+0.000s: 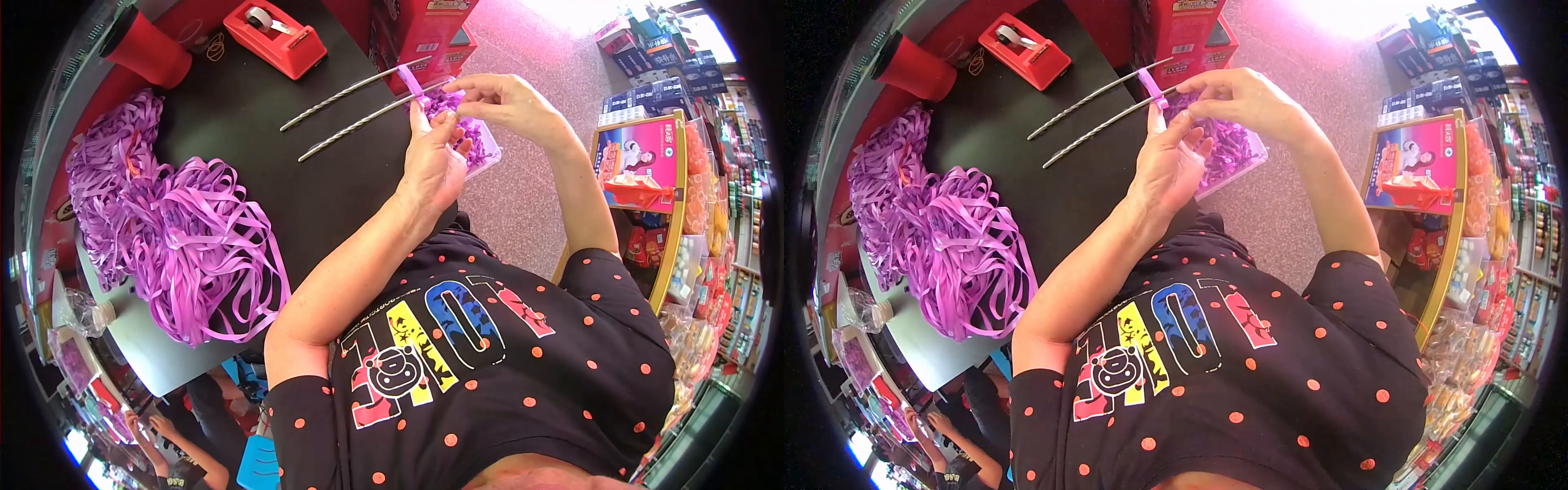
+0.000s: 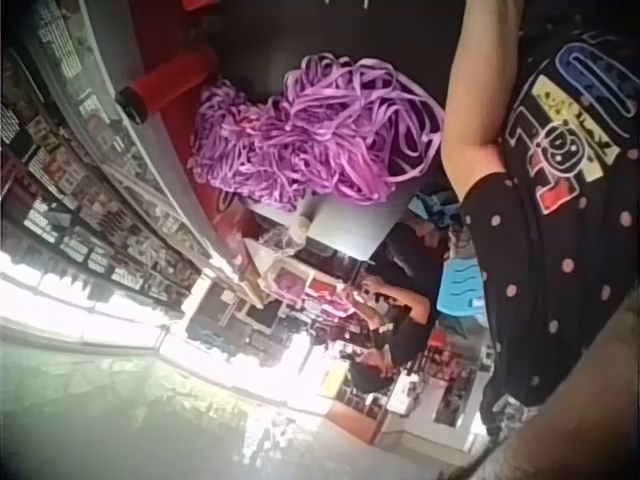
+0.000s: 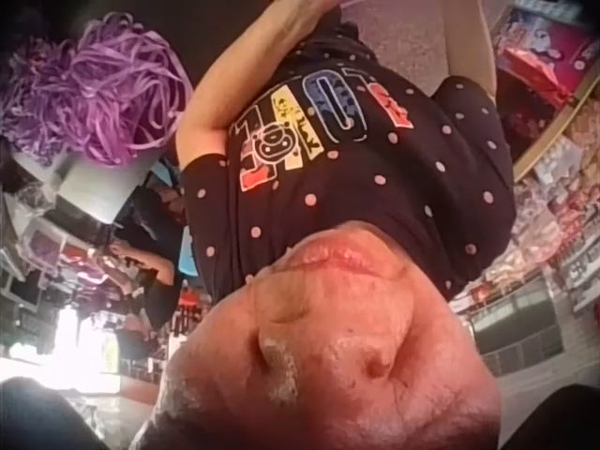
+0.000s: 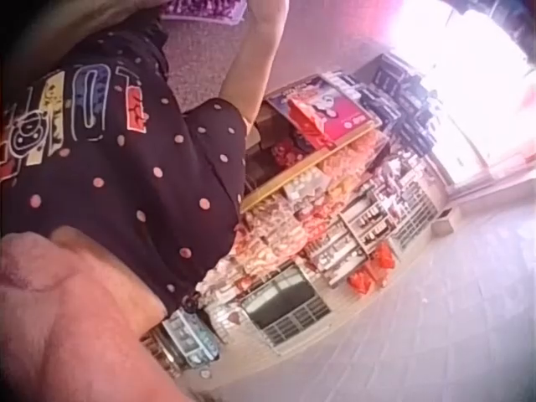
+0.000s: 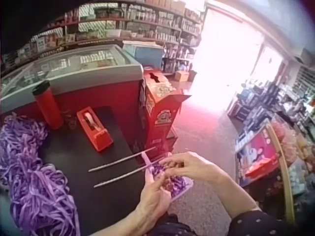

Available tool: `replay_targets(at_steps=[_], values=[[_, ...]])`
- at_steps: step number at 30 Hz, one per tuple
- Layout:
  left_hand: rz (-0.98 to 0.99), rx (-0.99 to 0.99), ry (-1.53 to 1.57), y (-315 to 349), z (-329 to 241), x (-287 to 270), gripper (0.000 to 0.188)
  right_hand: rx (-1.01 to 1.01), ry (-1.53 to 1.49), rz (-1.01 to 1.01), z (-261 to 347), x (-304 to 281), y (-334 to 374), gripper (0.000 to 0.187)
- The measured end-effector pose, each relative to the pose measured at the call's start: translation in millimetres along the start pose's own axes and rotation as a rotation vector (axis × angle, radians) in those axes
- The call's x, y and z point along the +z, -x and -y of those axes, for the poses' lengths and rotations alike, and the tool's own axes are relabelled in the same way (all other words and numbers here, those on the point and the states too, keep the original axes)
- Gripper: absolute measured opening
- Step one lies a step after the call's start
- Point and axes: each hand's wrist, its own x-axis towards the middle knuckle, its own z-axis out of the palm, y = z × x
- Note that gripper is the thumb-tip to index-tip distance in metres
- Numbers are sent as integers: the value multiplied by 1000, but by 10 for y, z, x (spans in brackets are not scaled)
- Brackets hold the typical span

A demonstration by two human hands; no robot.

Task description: Braiding purple ribbons around two metal rods at a workbench.

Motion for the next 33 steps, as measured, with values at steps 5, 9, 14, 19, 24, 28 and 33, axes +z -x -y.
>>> replay_targets(at_steps=[5, 9, 14, 19, 24, 28, 33], values=[[-6, 18, -28, -1, -6, 15, 57, 26, 36, -142, -64, 40, 153, 26], [33, 25, -47, -9, -6, 23, 69, 174, -126, -83, -125, 49, 229, 25], [-51, -26, 36, 17, -10, 54, 70, -39, -126, -105, -120, -94, 40, 18], [-17, -36, 53, 36, -41, 62, 74, -120, 51, 136, 40, -150, -515, 23], [36, -56, 64, 40, -52, 66, 76, -109, 183, 320, -65, -79, -844, 22], [-15, -49, 61, 64, -74, 103, 72, -99, 308, 305, -72, -32, -908, 23], [1, -48, 66, 57, -64, 112, 73, -83, 363, 264, -106, -41, -921, 25]])
